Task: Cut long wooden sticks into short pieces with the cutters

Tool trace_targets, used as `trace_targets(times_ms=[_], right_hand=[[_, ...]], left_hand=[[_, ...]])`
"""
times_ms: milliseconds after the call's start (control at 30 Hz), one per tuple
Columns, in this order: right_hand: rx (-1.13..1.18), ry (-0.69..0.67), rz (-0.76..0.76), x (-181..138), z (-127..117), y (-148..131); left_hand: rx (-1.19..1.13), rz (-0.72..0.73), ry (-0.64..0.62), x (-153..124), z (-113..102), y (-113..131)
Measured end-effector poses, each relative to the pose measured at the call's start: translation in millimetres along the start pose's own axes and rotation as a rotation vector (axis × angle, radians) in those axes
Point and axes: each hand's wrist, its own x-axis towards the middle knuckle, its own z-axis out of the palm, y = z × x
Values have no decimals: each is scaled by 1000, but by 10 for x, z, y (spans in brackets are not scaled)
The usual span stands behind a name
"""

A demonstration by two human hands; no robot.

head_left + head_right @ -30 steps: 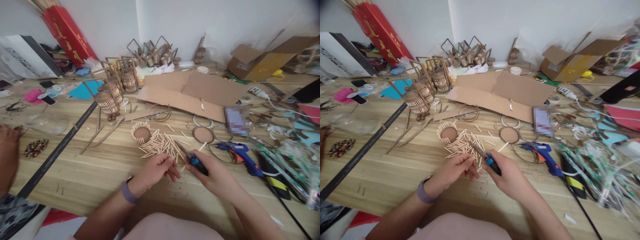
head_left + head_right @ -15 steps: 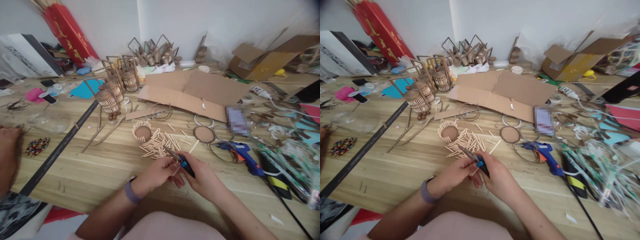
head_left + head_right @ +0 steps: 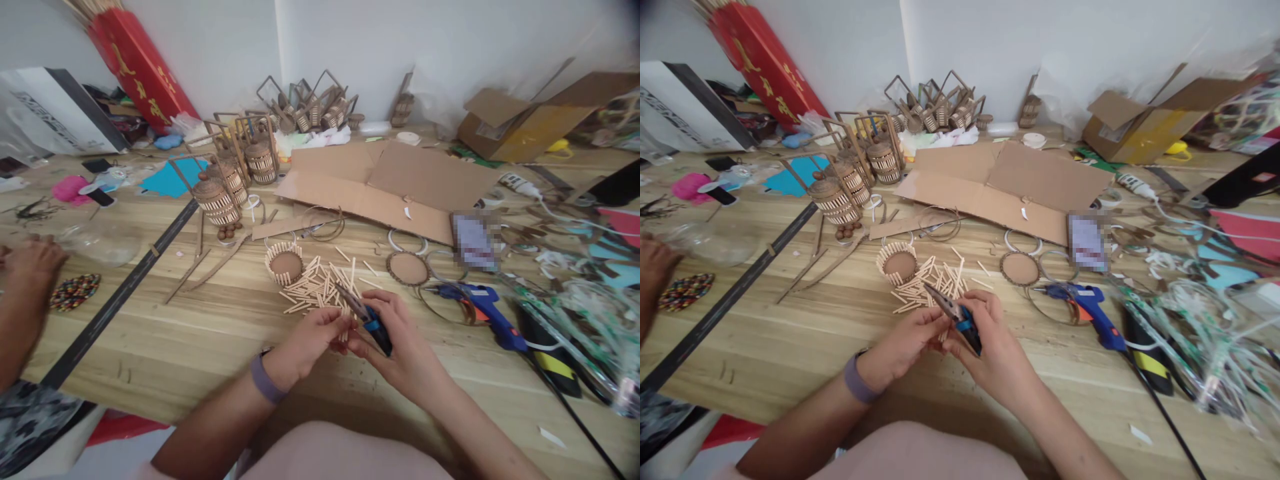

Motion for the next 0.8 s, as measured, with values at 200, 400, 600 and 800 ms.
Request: trace_targets(times_ms=[200, 400, 600, 800], right_hand=[[-122, 24, -37, -54, 122, -11], [-152, 68, -64, -64, 172, 41], [109, -72, 151, -62, -75, -61], [360, -387, 563, -217, -560, -49]], left_hand=[[-99, 40, 77, 36, 44, -51], [-102, 90, 51, 21, 90, -47], [9, 69, -3, -36, 60, 28], [108, 8, -71, -81, 4, 61]])
